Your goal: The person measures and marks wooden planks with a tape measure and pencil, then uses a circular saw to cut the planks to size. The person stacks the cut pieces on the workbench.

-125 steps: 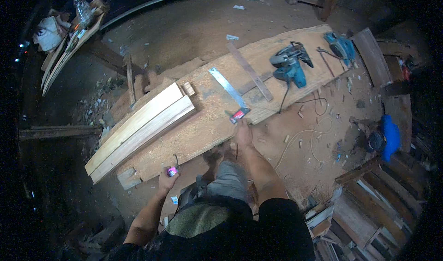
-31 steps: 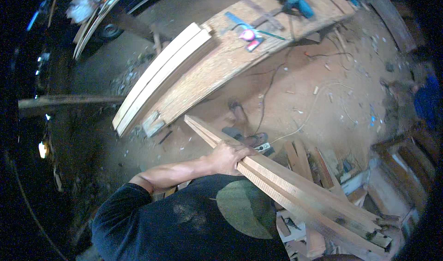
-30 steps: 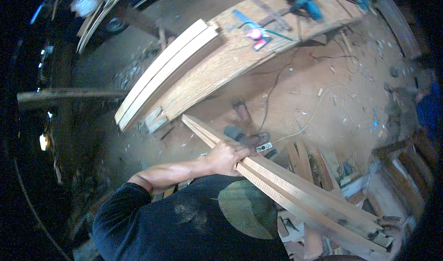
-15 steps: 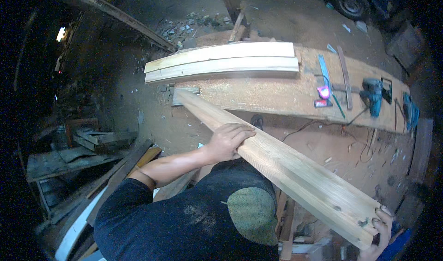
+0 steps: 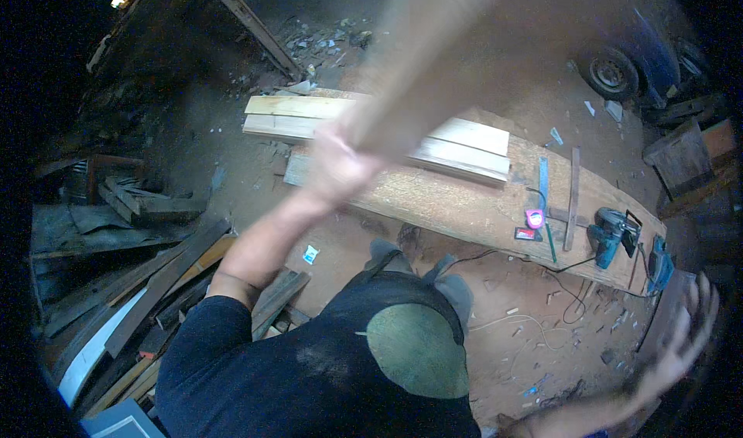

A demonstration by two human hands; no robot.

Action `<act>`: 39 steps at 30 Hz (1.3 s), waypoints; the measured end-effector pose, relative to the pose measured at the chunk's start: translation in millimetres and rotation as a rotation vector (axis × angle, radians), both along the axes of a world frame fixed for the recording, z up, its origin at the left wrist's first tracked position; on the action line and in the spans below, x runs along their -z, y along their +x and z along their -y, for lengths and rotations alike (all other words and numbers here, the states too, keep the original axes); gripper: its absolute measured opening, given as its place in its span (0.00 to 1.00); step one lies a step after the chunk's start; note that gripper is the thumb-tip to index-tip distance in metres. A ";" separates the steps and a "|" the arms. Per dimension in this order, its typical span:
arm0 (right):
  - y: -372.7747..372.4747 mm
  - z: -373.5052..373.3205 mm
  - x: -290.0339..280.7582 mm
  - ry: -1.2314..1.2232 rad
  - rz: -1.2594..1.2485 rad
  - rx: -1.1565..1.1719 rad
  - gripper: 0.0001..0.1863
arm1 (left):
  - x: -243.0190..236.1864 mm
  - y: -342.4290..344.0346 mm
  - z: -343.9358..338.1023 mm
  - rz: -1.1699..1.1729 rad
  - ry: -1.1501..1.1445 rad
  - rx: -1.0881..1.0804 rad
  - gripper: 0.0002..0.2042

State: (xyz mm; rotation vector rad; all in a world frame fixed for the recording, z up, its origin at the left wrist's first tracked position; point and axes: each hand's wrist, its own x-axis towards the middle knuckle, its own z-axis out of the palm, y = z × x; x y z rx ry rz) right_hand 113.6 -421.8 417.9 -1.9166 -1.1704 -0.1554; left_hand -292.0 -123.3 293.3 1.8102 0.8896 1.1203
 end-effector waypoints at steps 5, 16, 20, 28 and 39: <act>-67.3 -70.2 166.5 -0.564 -0.330 -0.269 0.47 | -34.7 -55.8 -61.3 0.532 -0.185 -0.295 0.31; -41.3 -73.4 263.2 -0.404 -0.745 -0.537 0.56 | 118.3 -175.9 -66.4 1.044 -0.496 -0.557 0.34; 4.7 -71.3 250.6 -0.263 -0.730 -0.489 0.44 | 159.4 -178.4 -70.7 1.098 -0.489 -0.647 0.30; 74.5 -89.7 255.4 0.008 -0.981 -0.704 0.38 | 180.9 -109.5 -78.3 1.249 -0.517 -0.250 0.46; 111.2 -115.9 275.4 0.131 -0.973 -0.744 0.35 | 160.7 -60.7 -100.1 1.398 -0.731 0.571 0.28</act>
